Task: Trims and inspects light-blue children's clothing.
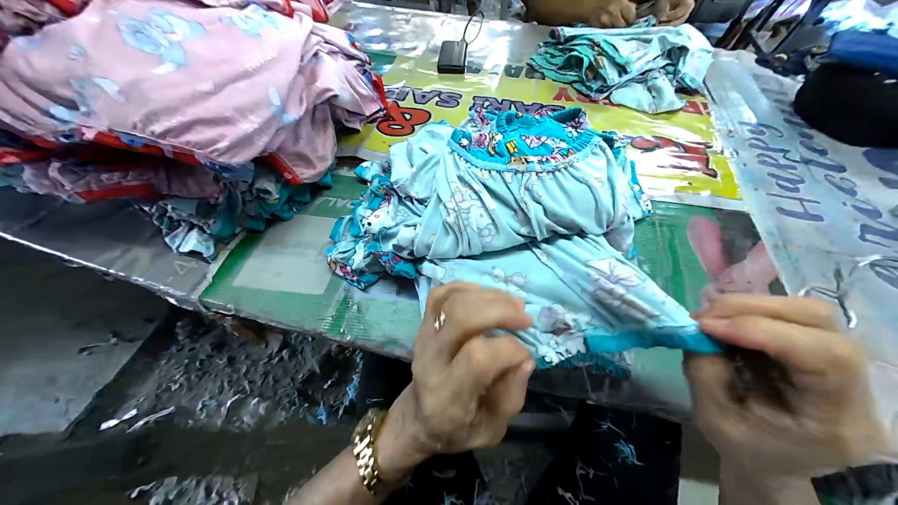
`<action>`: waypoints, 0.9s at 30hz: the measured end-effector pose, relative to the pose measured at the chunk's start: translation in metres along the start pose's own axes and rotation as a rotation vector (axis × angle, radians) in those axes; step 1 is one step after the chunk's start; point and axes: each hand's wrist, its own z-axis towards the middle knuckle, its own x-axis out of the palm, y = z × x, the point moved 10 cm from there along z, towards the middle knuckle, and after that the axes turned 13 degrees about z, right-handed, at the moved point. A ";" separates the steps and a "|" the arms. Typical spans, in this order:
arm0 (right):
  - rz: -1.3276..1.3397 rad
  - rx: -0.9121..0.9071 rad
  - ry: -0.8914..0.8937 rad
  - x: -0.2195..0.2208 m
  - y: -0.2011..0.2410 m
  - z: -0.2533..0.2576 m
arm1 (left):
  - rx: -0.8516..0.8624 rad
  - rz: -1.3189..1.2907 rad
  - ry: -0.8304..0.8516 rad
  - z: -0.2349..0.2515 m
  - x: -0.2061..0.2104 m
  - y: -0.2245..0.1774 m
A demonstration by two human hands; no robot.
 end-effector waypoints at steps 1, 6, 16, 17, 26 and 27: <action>-0.043 -0.002 0.000 0.003 -0.002 -0.010 | 0.018 0.051 -0.010 -0.014 0.001 -0.002; -0.104 0.044 -0.035 0.010 -0.013 -0.034 | -0.021 0.448 0.072 -0.039 0.025 -0.009; -0.581 0.165 0.083 -0.012 -0.035 -0.060 | -0.081 0.668 -0.108 -0.069 -0.059 0.025; -0.578 0.175 0.094 -0.013 -0.035 -0.063 | -0.088 0.700 -0.117 -0.070 -0.068 0.032; -0.736 0.183 0.206 -0.009 -0.029 -0.071 | -0.121 0.926 0.051 -0.082 -0.095 0.060; -0.728 0.182 0.217 -0.008 -0.028 -0.072 | -0.118 0.931 0.061 -0.082 -0.094 0.061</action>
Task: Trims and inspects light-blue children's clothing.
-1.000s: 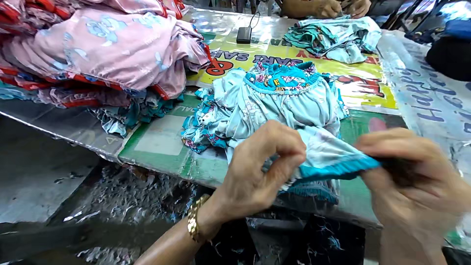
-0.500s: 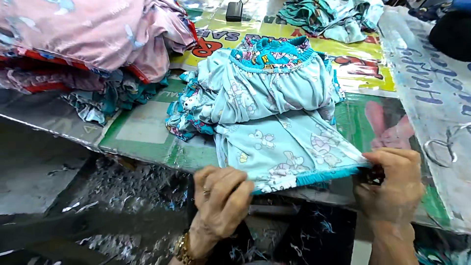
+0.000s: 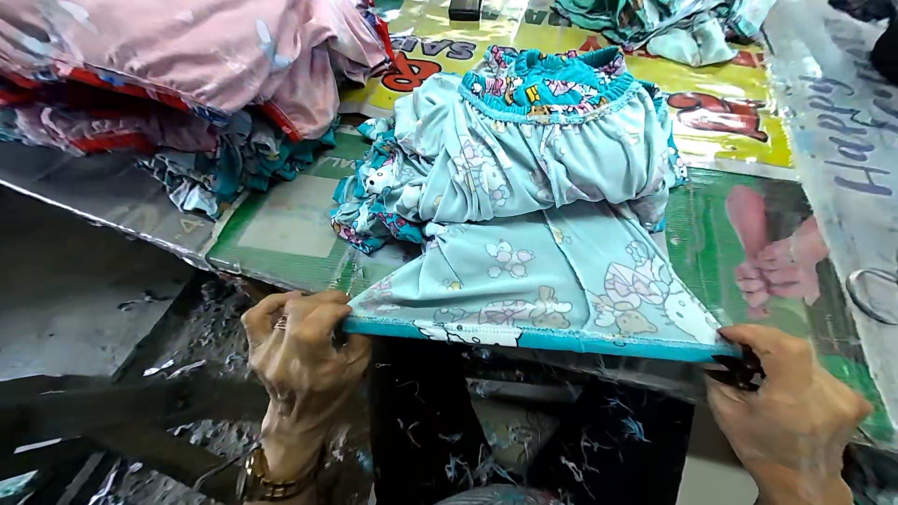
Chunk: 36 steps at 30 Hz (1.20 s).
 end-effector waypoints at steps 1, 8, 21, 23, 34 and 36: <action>0.021 -0.004 0.003 0.000 0.000 -0.001 | -0.001 -0.018 0.009 -0.001 0.001 0.000; 0.760 0.059 0.113 -0.024 -0.010 0.075 | -0.347 -0.944 0.258 0.077 0.006 -0.016; 0.631 0.101 -0.108 0.124 0.020 0.219 | 0.253 -0.356 0.308 0.192 0.172 -0.158; 0.630 0.060 -0.128 0.121 0.020 0.214 | 0.250 -0.466 0.295 0.190 0.166 -0.153; 0.676 0.095 -0.200 0.119 -0.002 0.206 | 0.593 -0.332 0.349 0.088 0.082 -0.208; 0.690 0.103 -0.221 0.118 -0.006 0.205 | 0.598 -0.299 0.355 0.088 0.082 -0.210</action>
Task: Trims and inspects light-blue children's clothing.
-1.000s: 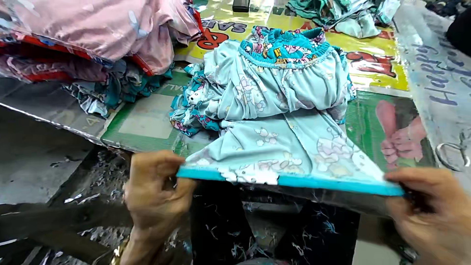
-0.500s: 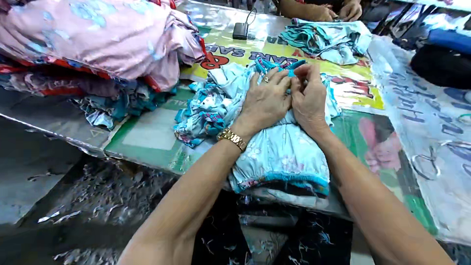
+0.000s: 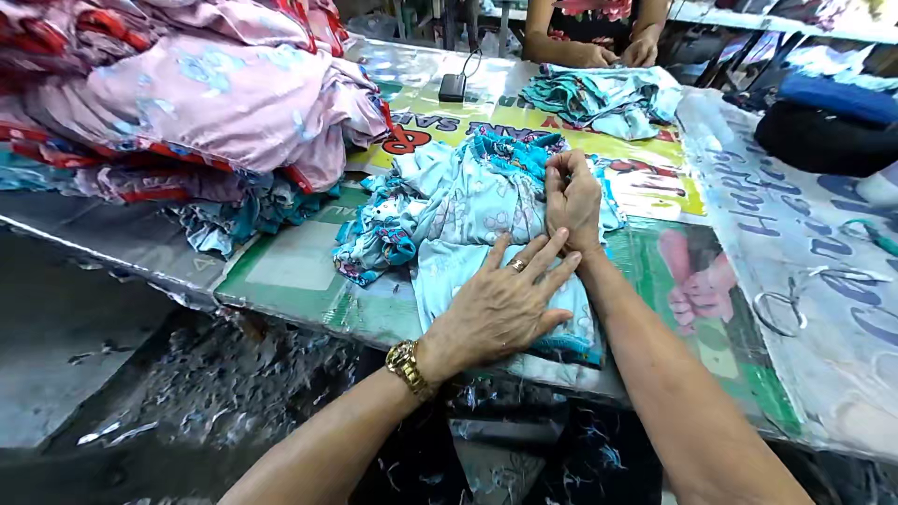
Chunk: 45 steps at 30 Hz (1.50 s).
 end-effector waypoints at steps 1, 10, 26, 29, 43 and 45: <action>0.009 0.000 -0.007 -0.002 -0.001 -0.001 | -0.002 0.014 0.003 -0.001 0.000 -0.003; 0.082 0.061 -0.010 -0.011 -0.001 -0.017 | 0.163 -0.066 -0.089 -0.062 0.007 -0.120; 0.173 0.036 0.034 -0.018 -0.019 -0.011 | -0.458 -0.089 -0.382 -0.086 -0.031 -0.017; 0.061 -0.003 -0.021 -0.026 -0.011 -0.009 | -0.426 -0.184 -0.393 -0.091 -0.036 -0.020; -0.087 -0.187 0.482 -0.041 0.110 -0.157 | -0.310 -0.497 -0.545 -0.126 -0.048 -0.025; -0.236 -0.230 0.444 -0.036 0.108 -0.161 | -0.306 -0.632 -0.575 -0.131 -0.052 -0.037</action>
